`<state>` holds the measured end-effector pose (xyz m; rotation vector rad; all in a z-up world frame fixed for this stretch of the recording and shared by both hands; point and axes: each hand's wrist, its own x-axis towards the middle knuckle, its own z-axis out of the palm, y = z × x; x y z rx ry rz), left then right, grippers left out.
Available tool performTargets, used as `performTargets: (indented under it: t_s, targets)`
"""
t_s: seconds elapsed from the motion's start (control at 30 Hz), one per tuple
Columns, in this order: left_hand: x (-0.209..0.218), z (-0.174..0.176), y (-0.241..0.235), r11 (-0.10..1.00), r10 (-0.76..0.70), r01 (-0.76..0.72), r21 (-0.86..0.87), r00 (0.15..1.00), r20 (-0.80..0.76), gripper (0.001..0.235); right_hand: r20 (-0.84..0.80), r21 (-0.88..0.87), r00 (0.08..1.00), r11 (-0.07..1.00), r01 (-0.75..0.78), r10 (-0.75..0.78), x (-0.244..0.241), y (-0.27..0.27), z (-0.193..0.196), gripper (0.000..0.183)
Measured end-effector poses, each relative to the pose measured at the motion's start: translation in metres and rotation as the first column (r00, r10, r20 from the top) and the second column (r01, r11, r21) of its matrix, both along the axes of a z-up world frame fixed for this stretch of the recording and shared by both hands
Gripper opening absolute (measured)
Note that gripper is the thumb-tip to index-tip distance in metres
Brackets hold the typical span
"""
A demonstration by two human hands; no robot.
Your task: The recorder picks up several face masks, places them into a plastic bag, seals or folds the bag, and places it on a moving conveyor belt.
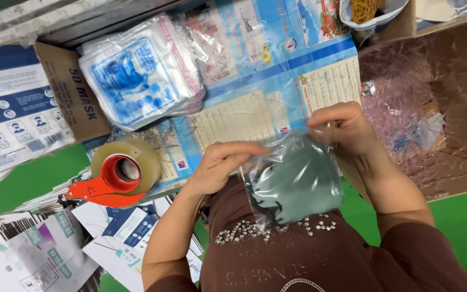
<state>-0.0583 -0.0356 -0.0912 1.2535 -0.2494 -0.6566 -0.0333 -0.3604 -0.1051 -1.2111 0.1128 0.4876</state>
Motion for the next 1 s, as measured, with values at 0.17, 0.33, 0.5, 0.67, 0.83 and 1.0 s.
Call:
performTargets:
  t_s: [0.17, 0.33, 0.5, 0.67, 0.83, 1.0]
  targets:
    - [0.0, -0.02, 0.014, 0.993, -0.025, 0.017, -0.115, 0.997, -0.071, 0.021, 0.123, 0.297, 0.984, 0.941, -0.162, 0.131, -0.001, -0.006, -0.008, 0.01]
    - [0.021, 0.033, 0.021, 0.991, -0.031, 0.042, -0.128, 0.996, 0.088, 0.02, 0.063, 0.382, 0.985, 0.908, -0.173, 0.161, 0.021, 0.013, 0.034, 0.021]
    - [0.024, 0.059, 0.015, 0.972, 0.03, -0.058, 0.229, 0.992, 0.122, 0.009, 0.214, -0.005, 0.969, 0.992, -0.124, 0.122, 0.021, 0.004, 0.011, 0.028]
    - [0.041, 0.049, 0.014, 0.967, 0.054, -0.104, 0.234, 0.976, 0.209, 0.006, -0.031, 0.346, 0.987, 0.925, 0.16, -0.159, 0.035, 0.025, -0.008, 0.044]
    - [0.08, 0.05, 0.043, 0.964, 0.212, -0.23, 0.131, 0.967, 0.14, 0.01, -0.104, 0.32, 0.907, 0.849, 0.42, -0.409, 0.058, 0.026, -0.042, 0.037]
    - [0.132, 0.063, 0.066, 0.375, 0.923, -0.85, -0.37, 0.38, 0.063, 0.034, 0.112, 0.003, 0.936, 0.942, 0.335, -0.333, 0.052, 0.031, -0.067, 0.022]
